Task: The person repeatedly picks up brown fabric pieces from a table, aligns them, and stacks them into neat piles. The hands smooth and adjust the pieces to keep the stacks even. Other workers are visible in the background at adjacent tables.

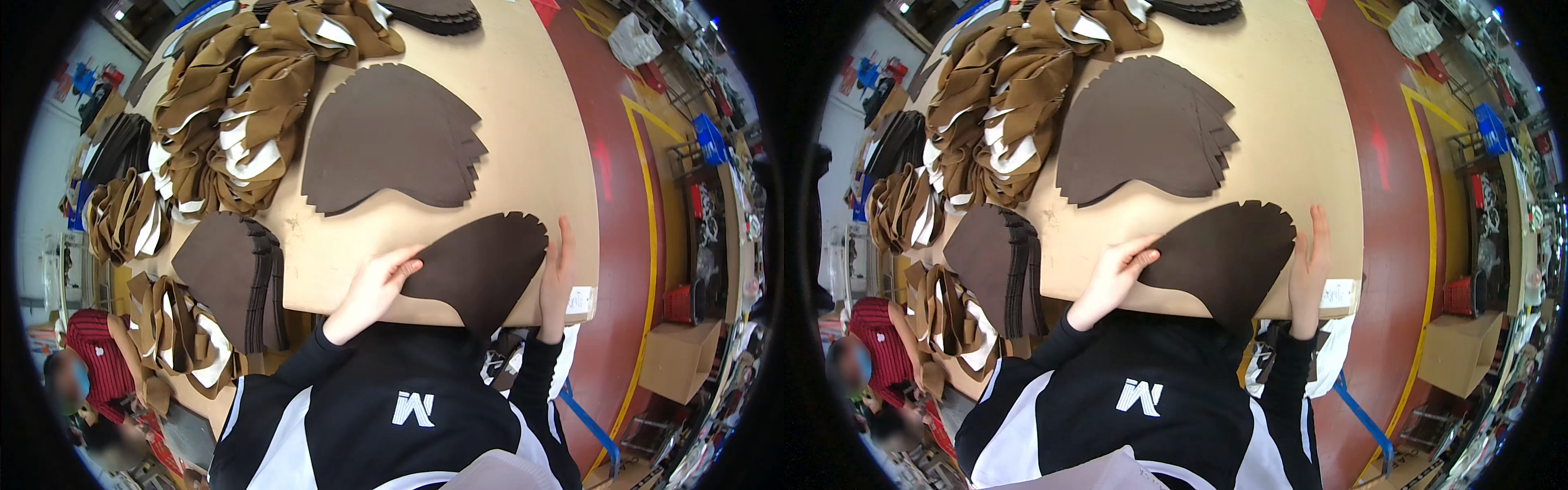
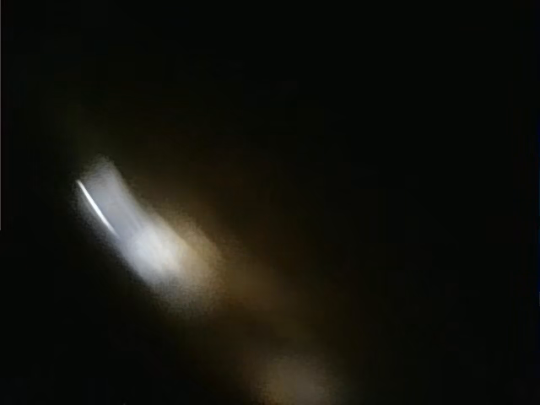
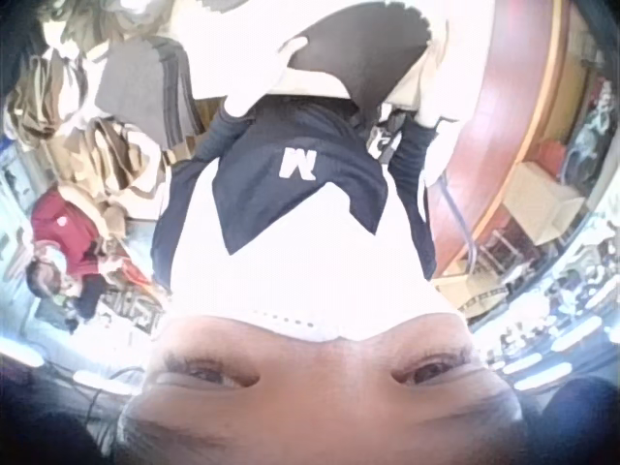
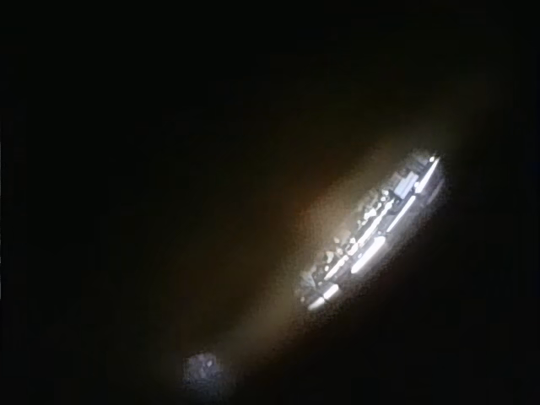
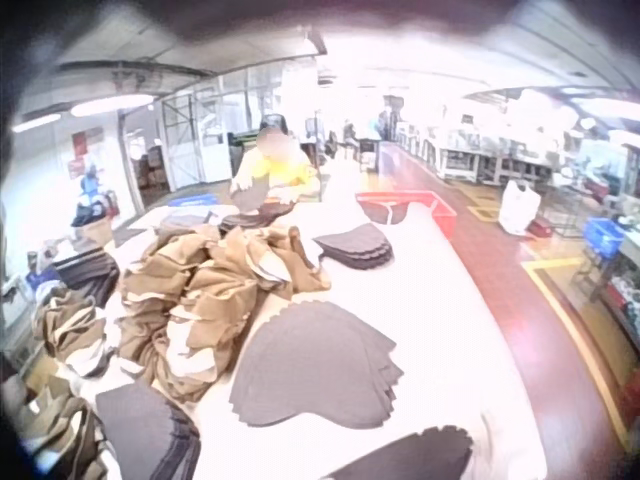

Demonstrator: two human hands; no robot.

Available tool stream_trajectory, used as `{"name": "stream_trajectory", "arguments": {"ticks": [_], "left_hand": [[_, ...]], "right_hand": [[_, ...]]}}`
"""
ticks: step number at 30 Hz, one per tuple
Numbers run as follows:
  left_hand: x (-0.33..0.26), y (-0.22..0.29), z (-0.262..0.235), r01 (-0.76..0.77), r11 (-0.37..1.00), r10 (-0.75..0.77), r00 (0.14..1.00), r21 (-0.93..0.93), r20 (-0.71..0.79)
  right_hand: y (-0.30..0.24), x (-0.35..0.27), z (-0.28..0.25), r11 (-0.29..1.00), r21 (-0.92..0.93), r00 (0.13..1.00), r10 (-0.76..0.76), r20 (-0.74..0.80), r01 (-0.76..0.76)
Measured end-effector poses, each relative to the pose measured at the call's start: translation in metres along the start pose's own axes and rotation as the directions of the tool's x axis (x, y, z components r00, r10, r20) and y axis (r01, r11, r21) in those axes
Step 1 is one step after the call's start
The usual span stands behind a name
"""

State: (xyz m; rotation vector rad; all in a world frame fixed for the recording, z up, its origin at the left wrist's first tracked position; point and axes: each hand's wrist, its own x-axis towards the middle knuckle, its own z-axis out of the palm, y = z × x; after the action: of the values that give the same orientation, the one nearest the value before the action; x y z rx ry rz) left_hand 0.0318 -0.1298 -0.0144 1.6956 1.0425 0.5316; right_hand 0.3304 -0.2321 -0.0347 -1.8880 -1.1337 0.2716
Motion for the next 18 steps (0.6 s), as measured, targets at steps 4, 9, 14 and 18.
{"name": "stream_trajectory", "arguments": {"ticks": [4,9,14,18], "left_hand": [[0.020,0.009,-0.035,-0.152,0.949,0.115,0.982,-0.275,-0.147],[0.034,-0.003,-0.049,-0.061,0.948,0.020,0.991,-0.313,-0.130],[0.042,-0.068,-0.049,0.148,0.979,-0.175,0.963,-0.138,-0.204],[0.039,-0.069,-0.039,0.073,0.993,-0.095,0.962,-0.095,-0.255]], "right_hand": [[-0.009,-0.014,-0.009,0.998,0.032,0.996,-0.049,0.077,0.047],[-0.037,-0.019,0.002,0.993,0.075,0.968,-0.104,0.227,0.089],[-0.052,-0.014,0.026,0.986,0.078,0.924,-0.164,0.346,0.146],[-0.043,-0.007,0.044,0.981,-0.042,0.941,-0.168,0.292,0.188]]}}
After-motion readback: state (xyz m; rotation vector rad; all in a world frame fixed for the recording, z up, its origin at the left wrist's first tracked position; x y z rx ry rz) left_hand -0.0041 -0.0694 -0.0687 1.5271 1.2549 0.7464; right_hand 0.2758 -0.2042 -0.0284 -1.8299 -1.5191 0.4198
